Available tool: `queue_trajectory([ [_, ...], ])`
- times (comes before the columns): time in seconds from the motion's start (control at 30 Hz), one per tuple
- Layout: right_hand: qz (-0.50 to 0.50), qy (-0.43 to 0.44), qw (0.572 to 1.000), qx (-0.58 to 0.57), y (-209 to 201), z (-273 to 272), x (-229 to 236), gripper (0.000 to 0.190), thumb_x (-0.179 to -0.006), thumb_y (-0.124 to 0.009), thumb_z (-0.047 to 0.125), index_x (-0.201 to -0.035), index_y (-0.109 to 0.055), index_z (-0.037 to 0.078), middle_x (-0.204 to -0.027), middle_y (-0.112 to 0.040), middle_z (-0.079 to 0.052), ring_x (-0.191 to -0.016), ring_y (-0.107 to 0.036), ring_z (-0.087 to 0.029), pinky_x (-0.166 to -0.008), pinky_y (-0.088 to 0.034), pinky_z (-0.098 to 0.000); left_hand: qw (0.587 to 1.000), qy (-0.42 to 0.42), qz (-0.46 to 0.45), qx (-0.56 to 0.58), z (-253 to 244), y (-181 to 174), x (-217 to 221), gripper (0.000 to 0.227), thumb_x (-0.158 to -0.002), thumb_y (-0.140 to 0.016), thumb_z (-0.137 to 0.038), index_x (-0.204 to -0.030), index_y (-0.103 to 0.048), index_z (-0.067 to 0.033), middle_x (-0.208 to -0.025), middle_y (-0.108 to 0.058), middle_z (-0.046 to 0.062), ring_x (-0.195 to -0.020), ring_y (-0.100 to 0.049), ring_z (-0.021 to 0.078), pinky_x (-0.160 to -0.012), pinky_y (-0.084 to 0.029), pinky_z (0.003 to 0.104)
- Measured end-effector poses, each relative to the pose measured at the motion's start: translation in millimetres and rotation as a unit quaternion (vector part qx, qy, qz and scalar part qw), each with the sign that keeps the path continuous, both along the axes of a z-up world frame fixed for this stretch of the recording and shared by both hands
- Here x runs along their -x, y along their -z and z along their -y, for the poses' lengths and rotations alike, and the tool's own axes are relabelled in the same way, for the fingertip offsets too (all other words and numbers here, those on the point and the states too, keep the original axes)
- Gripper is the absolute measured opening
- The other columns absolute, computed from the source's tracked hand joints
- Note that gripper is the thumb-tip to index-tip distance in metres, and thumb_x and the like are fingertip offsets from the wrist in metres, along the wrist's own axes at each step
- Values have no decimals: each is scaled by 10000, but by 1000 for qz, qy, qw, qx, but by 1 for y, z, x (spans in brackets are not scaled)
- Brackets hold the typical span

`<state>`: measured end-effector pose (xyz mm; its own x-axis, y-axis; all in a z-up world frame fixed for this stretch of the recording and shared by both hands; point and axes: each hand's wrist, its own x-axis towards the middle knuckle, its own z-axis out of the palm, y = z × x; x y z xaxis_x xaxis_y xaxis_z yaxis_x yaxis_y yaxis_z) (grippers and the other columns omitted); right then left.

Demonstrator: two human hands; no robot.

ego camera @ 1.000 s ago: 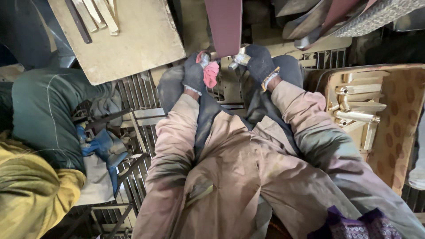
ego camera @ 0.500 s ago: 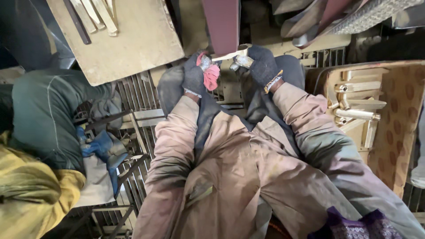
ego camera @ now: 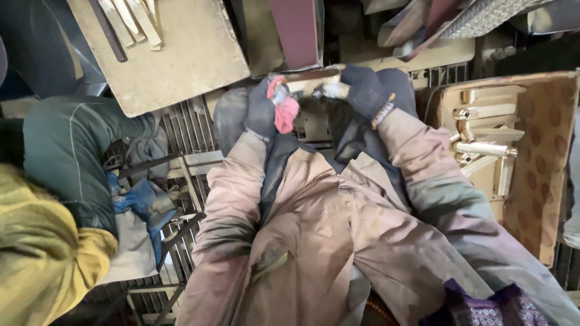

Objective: The person sits on the floor and uses a belt sander to smooth the surface of small wooden handles. They hold each handle with both hands, press it against the moving belt, and rotate it to sand different sides. Finished pieces are placed into a nearby wooden crate.

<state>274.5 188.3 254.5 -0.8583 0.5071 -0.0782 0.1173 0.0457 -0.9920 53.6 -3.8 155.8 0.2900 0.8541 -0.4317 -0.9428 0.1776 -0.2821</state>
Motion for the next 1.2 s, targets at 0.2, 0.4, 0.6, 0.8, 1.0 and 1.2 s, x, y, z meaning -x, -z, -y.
queue_trajectory([
  [0.2,22,-13,968,-250,-51,26,-40,357,-946,-781,292,-1175,-751,20,-1053,-735,-182,-944,-688,-320,-821,-525,-392,894,-1,-435,-109,30,-118,-45,296,-1005,-612,-71,-1295,-620,-134,-912,-545,14,-759,-480,82,-635,-416,240],
  [0.4,36,-12,929,-368,-87,20,-42,308,-902,-805,291,-1087,-757,49,-955,-732,-155,-862,-706,-299,-772,-543,-396,774,-43,-622,-107,25,-112,-41,189,-1038,-595,49,-1226,-614,61,-996,-619,12,-845,-541,59,-715,-460,221],
  [0.6,-25,-6,988,-151,-53,-4,-4,293,-915,-787,250,-1098,-744,25,-964,-735,-147,-853,-711,-271,-762,-562,-383,756,-36,-648,-82,-13,-9,0,110,-1092,-588,38,-1189,-628,71,-992,-634,49,-826,-550,92,-691,-491,267],
  [0.8,-19,52,996,65,-3,-10,6,278,-928,-770,210,-1109,-732,2,-974,-738,-138,-844,-716,-243,-752,-582,-369,931,-47,-352,-84,-38,128,10,522,-1063,-468,59,-1535,-455,-163,-1146,-587,75,-895,-559,140,-756,-498,242],
  [1.0,0,95,981,170,19,-13,4,263,-941,-753,169,-1120,-719,-21,-983,-741,-130,-835,-720,-215,-743,-602,-356,973,-11,-221,-62,-42,173,16,486,-1083,-439,-107,-1487,-469,-374,-944,-495,12,-726,-439,101,-596,-387,221],
  [1.2,16,145,948,283,36,-14,14,249,-954,-735,128,-1131,-706,-44,-992,-744,-122,-826,-725,-187,-733,-621,-342,999,34,-27,-29,-44,177,18,281,-1065,-498,-284,-1222,-530,-515,-848,-481,-24,-689,-435,66,-589,-371,205],
])
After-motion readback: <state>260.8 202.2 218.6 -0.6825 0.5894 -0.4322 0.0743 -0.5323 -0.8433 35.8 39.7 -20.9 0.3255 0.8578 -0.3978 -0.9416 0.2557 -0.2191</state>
